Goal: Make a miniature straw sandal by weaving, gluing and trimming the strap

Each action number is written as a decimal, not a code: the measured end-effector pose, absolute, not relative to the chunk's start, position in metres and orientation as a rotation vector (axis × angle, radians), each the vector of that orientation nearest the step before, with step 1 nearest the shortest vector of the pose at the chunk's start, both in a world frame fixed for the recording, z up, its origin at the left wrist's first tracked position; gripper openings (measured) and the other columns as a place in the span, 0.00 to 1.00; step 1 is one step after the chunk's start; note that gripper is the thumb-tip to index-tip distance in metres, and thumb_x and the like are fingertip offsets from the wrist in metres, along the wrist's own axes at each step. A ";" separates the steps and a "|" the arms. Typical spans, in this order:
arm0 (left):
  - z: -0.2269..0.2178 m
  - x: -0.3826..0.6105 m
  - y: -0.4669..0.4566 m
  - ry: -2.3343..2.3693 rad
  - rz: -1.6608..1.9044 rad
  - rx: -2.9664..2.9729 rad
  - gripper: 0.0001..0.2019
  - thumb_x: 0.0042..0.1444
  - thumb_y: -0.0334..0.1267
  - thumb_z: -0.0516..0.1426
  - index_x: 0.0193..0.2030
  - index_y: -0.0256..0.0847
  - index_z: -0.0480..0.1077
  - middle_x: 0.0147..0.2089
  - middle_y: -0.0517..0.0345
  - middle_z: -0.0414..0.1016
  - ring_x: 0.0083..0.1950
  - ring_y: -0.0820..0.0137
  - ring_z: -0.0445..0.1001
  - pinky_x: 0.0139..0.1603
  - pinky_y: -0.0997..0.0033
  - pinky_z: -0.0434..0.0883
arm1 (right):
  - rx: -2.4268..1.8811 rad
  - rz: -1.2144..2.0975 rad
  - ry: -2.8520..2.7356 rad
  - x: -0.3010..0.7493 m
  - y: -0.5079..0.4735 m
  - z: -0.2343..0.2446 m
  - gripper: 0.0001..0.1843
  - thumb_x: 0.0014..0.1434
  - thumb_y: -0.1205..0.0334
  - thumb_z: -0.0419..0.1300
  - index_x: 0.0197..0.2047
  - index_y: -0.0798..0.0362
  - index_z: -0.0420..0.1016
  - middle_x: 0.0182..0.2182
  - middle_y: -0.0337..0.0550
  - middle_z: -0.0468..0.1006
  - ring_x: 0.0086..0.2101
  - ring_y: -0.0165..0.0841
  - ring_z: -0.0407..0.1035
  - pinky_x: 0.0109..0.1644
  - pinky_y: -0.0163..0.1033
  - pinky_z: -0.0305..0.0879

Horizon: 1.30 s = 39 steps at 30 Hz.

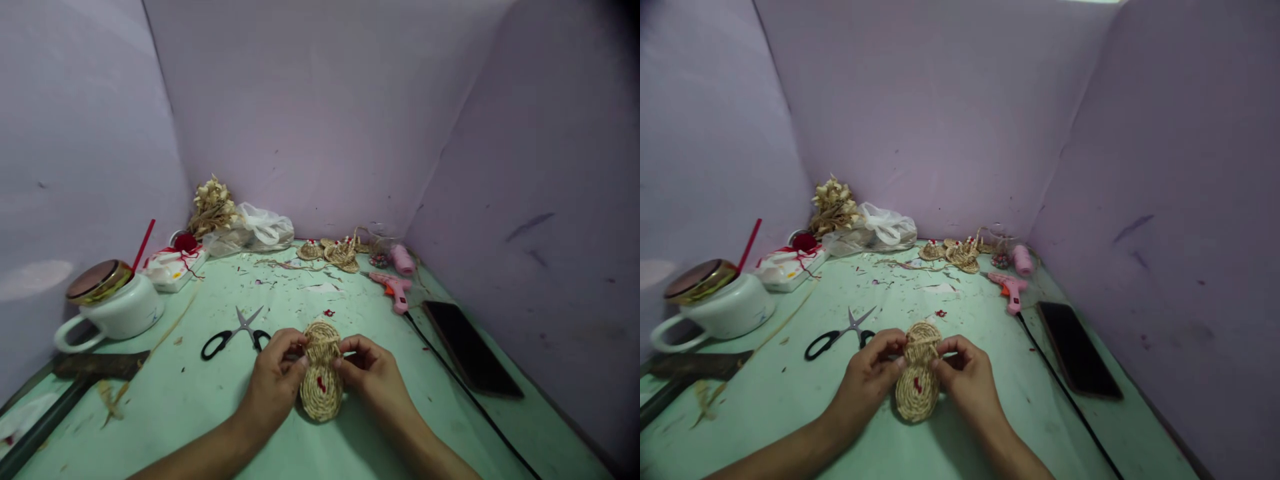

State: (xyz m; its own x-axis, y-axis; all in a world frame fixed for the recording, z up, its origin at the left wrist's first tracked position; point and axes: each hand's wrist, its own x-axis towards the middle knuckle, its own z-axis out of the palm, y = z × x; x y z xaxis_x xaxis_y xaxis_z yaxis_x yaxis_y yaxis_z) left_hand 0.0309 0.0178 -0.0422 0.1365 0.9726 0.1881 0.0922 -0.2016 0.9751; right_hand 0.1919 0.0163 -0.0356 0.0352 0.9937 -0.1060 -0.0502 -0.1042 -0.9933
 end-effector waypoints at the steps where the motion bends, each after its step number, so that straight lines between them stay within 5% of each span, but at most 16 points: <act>1: -0.044 0.031 0.019 1.074 1.207 1.463 0.08 0.50 0.32 0.54 0.39 0.40 0.67 0.40 0.55 0.69 0.41 0.68 0.70 0.38 0.71 0.69 | -1.263 1.293 -1.078 0.192 0.017 -0.037 0.09 0.39 0.64 0.65 0.25 0.56 0.69 0.15 0.33 0.68 0.17 0.25 0.59 0.22 0.31 0.55; 8: -0.043 0.034 0.020 1.032 1.259 1.310 0.02 0.47 0.31 0.56 0.30 0.39 0.66 0.32 0.58 0.70 0.35 0.70 0.70 0.36 0.73 0.68 | -1.248 1.294 -1.045 0.190 0.015 -0.033 0.10 0.36 0.64 0.67 0.23 0.56 0.70 0.15 0.35 0.70 0.17 0.26 0.61 0.22 0.32 0.57; 14: -0.038 0.034 0.021 1.086 1.328 1.413 0.05 0.43 0.25 0.54 0.22 0.38 0.67 0.34 0.57 0.71 0.38 0.70 0.69 0.38 0.75 0.67 | -1.244 1.286 -1.077 0.190 0.015 -0.033 0.07 0.37 0.67 0.65 0.22 0.56 0.70 0.16 0.34 0.69 0.18 0.26 0.60 0.23 0.32 0.56; 18: -0.037 0.034 0.021 1.090 1.339 1.432 0.04 0.45 0.28 0.55 0.23 0.38 0.69 0.33 0.56 0.71 0.37 0.69 0.70 0.38 0.74 0.67 | -1.215 1.378 -1.015 0.192 0.015 -0.029 0.09 0.36 0.68 0.65 0.23 0.56 0.69 0.16 0.33 0.68 0.18 0.24 0.59 0.22 0.30 0.55; 24: -0.036 0.036 0.020 1.110 1.360 1.465 0.04 0.44 0.29 0.56 0.23 0.38 0.70 0.33 0.55 0.72 0.37 0.68 0.71 0.37 0.74 0.68 | -1.166 1.558 -0.755 0.192 0.013 -0.019 0.19 0.41 0.49 0.66 0.26 0.55 0.65 0.21 0.34 0.68 0.20 0.25 0.63 0.23 0.32 0.63; 32: -0.034 0.036 0.027 1.140 1.303 1.127 0.06 0.37 0.32 0.61 0.25 0.37 0.70 0.27 0.57 0.73 0.30 0.70 0.72 0.32 0.73 0.70 | -1.149 1.596 -0.711 0.193 0.015 -0.022 0.19 0.44 0.49 0.64 0.28 0.54 0.65 0.24 0.36 0.71 0.19 0.26 0.67 0.23 0.33 0.65; 39: -0.033 0.032 0.033 1.153 1.322 0.948 0.10 0.33 0.33 0.63 0.26 0.35 0.70 0.25 0.58 0.74 0.27 0.71 0.72 0.31 0.73 0.70 | -1.178 1.614 -0.818 0.188 0.012 -0.025 0.19 0.37 0.56 0.70 0.29 0.56 0.68 0.21 0.37 0.73 0.22 0.28 0.68 0.27 0.36 0.67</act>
